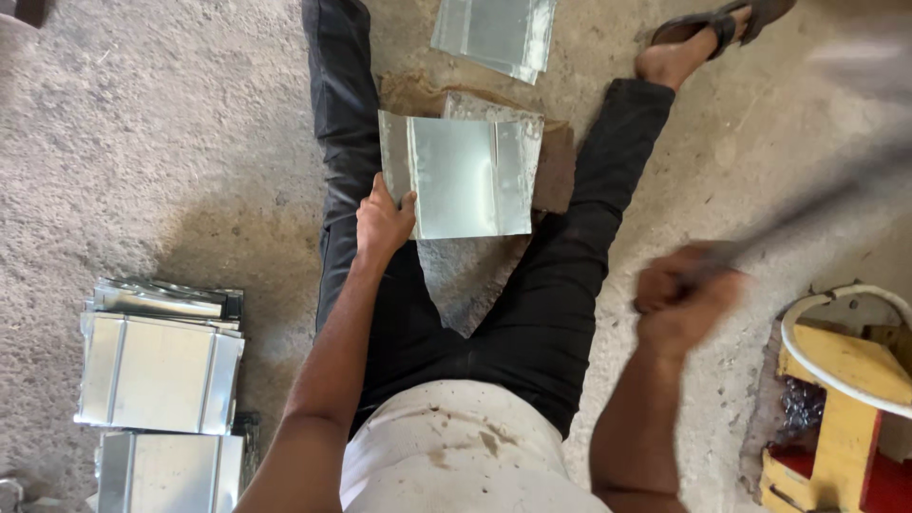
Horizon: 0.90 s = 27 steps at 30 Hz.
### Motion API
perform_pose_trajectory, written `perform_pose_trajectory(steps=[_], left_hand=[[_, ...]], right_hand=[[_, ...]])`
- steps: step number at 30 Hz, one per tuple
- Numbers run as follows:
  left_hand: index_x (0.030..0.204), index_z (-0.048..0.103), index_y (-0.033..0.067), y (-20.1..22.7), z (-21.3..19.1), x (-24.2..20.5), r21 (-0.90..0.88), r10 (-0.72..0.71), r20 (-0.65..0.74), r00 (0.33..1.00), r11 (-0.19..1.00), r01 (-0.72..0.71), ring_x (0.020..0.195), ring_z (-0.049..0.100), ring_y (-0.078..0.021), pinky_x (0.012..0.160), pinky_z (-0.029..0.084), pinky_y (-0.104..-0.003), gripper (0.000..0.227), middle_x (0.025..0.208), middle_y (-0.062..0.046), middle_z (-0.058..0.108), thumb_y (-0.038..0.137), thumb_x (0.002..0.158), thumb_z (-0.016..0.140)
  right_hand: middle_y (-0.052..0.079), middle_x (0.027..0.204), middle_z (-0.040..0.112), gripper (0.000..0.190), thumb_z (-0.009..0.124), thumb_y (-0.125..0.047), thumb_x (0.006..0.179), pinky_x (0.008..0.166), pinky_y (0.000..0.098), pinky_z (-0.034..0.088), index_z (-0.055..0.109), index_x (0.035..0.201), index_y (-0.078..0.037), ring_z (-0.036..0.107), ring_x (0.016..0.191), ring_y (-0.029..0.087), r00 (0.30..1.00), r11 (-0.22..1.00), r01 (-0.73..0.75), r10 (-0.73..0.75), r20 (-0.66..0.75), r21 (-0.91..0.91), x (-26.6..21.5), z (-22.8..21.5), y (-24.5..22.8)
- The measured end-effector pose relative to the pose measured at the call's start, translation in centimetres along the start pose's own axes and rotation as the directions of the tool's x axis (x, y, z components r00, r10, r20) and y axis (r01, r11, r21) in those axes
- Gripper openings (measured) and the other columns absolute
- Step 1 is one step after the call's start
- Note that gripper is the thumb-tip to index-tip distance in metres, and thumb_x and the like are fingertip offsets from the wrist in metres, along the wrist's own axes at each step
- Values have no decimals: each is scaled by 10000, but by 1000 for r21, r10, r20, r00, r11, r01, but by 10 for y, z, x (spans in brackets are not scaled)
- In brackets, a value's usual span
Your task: The person sits on the floor and uses a hammer to repeatedly strike a rectangular metal sheet placed on a wooden block between their legs. They hold the sheet with one hand while hammering with the other, occasionally adjusting the sheet's position.
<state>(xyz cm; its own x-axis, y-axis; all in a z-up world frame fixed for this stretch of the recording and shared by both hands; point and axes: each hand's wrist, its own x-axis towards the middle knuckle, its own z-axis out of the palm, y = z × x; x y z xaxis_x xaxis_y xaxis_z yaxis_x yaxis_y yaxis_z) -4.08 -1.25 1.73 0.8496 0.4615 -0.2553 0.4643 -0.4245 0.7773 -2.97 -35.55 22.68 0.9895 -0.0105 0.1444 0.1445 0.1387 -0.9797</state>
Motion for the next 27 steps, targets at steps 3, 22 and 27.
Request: perform_pose_trajectory(steps=[3, 22, 27], left_hand=[[1266, 526, 13, 1, 0, -5, 6, -44, 9, 999, 999, 44, 988, 687, -506, 891, 540, -549, 500, 1048, -303, 721, 276, 893, 730], [1074, 601, 32, -8, 0, 0, 72, -40, 4, 999, 997, 39, 969, 714, -464, 884, 547, -537, 435, 1025, -257, 744, 392, 906, 780], [1179, 491, 14, -2, 1, -3, 45, -30, -18, 999, 999, 31, 941, 692, -513, 848, 550, -561, 518, 1003, -289, 724, 330, 881, 775]], right_hand=[[20, 603, 376, 623, 356, -755, 996, 375, 279, 232, 443, 961, -139, 287, 409, 86, 952, 944, 300, -285, -114, 140, 2, -6, -10], [-36, 559, 319, 486, 408, -646, 1049, 357, 301, 267, 397, 917, -178, 252, 353, 83, 900, 893, 436, -435, 30, -116, 10, 8, -30], [33, 624, 428, 489, 416, -623, 1044, 405, 286, 322, 461, 928, -150, 349, 418, 95, 787, 781, 590, -613, -72, -204, 5, 15, 77]])
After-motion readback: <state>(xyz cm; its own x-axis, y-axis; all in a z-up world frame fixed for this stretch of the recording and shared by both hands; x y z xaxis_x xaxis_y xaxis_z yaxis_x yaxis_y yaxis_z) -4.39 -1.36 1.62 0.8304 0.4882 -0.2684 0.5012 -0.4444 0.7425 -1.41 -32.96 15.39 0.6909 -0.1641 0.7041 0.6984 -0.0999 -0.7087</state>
